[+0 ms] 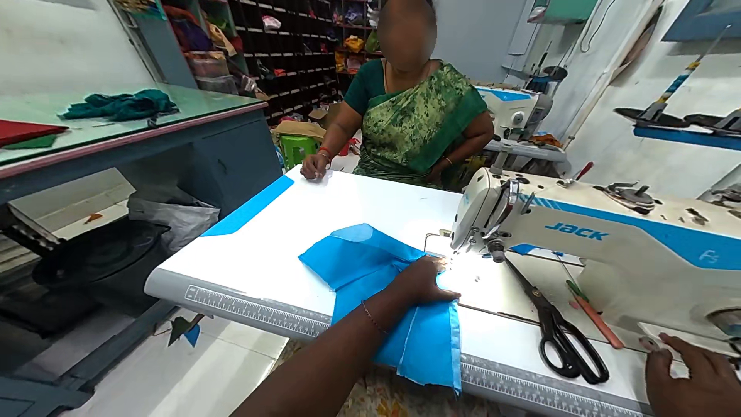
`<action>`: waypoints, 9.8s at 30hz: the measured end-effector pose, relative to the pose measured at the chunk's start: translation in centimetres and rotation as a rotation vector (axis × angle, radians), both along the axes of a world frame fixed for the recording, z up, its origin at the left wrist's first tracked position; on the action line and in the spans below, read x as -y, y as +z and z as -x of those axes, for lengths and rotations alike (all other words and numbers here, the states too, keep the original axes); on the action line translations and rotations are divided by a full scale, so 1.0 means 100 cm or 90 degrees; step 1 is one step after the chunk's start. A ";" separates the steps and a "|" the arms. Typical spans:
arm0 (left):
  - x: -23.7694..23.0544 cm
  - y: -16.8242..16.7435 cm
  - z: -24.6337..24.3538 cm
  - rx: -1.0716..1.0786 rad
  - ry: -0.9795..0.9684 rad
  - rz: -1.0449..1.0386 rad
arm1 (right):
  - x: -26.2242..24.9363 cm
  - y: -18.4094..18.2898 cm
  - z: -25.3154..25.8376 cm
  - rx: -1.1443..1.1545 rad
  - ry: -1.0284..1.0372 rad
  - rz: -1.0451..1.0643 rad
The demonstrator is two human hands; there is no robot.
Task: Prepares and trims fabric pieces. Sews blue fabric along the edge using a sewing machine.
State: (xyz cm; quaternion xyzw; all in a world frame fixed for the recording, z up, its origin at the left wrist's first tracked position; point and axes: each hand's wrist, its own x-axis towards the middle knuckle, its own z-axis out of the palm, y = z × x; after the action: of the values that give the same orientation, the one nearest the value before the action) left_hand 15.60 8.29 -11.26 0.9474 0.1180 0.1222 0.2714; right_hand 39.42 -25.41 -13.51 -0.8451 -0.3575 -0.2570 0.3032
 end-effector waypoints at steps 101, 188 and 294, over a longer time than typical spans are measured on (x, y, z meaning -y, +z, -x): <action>0.013 -0.001 0.020 -0.036 0.046 -0.111 | 0.002 -0.019 -0.007 0.063 0.005 -0.013; 0.095 0.018 0.034 0.030 0.302 0.743 | -0.132 0.056 0.169 -0.790 0.264 0.098; 0.077 0.050 0.025 0.010 0.352 0.580 | -0.172 0.060 0.160 -0.571 0.217 0.283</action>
State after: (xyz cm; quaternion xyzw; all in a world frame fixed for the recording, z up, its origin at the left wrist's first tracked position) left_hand 13.07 0.55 -6.30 0.6660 0.4022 0.1325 0.6141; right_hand 23.44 -8.17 -7.47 -0.8460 -0.3709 0.2646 0.2770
